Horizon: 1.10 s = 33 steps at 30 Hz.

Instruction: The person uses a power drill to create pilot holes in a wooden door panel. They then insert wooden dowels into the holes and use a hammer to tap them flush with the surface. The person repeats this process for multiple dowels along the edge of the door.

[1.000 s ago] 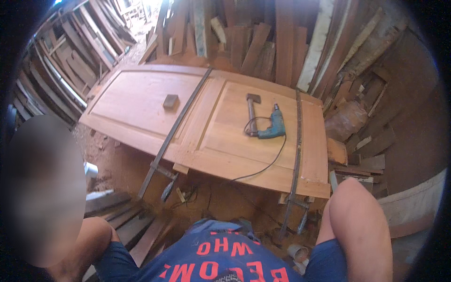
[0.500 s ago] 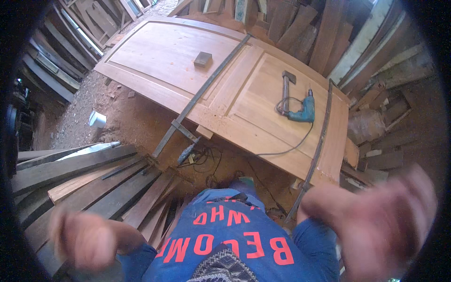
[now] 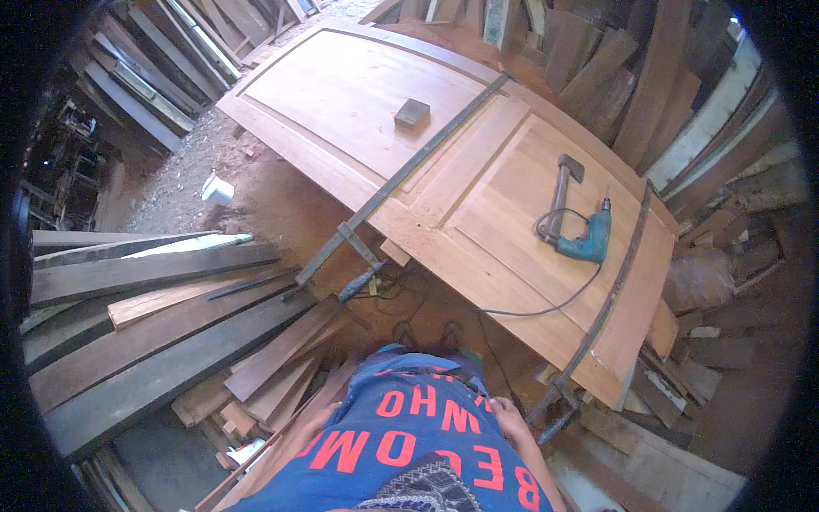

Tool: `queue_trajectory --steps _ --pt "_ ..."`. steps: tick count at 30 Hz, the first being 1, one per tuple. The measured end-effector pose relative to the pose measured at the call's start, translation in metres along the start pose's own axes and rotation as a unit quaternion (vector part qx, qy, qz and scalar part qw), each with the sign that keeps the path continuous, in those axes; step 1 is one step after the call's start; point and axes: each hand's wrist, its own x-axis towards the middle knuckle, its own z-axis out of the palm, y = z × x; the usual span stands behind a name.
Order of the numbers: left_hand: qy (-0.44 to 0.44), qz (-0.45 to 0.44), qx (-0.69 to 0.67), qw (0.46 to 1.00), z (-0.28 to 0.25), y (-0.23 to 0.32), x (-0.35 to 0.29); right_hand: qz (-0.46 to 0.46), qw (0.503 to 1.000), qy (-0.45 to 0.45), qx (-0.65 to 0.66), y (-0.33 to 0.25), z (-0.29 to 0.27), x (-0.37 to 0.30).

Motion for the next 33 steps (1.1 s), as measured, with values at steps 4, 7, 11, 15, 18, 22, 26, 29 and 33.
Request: queue_trajectory --steps 4,7,11,15,18,22,26,29,33 --pt "-0.011 -0.162 -0.126 0.979 0.004 -0.026 -0.017 0.036 0.995 -0.096 -0.007 -0.07 -0.032 -0.058" --pt "-0.068 -0.117 -0.073 0.988 0.01 -0.029 -0.024 0.052 0.989 -0.112 0.082 -0.062 -0.037 -0.061" --pt "-0.129 -0.073 -0.019 0.989 0.018 -0.038 -0.038 0.043 0.988 -0.113 0.101 0.011 -0.042 -0.005" --pt "-0.172 -0.042 0.027 0.984 0.02 -0.045 -0.046 0.064 0.842 -0.298 0.444 0.031 -0.088 0.001" --pt "-0.186 -0.029 0.059 0.98 0.019 -0.042 -0.053 0.158 0.943 -0.188 0.223 -0.057 -0.061 -0.057" --pt "-0.199 -0.02 0.074 0.977 0.02 -0.046 -0.057 0.104 0.97 -0.143 0.165 -0.042 -0.04 -0.032" --pt "-0.203 -0.009 0.088 0.975 0.02 -0.045 -0.059 0.075 0.981 -0.108 0.141 -0.019 -0.025 -0.001" --pt "-0.209 0.0 0.1 0.973 0.021 -0.042 -0.059 0.057 0.985 -0.089 0.136 -0.012 -0.02 0.011" --pt "-0.213 0.008 0.114 0.97 0.023 -0.039 -0.061 0.049 0.987 -0.074 0.132 -0.008 -0.018 0.017"
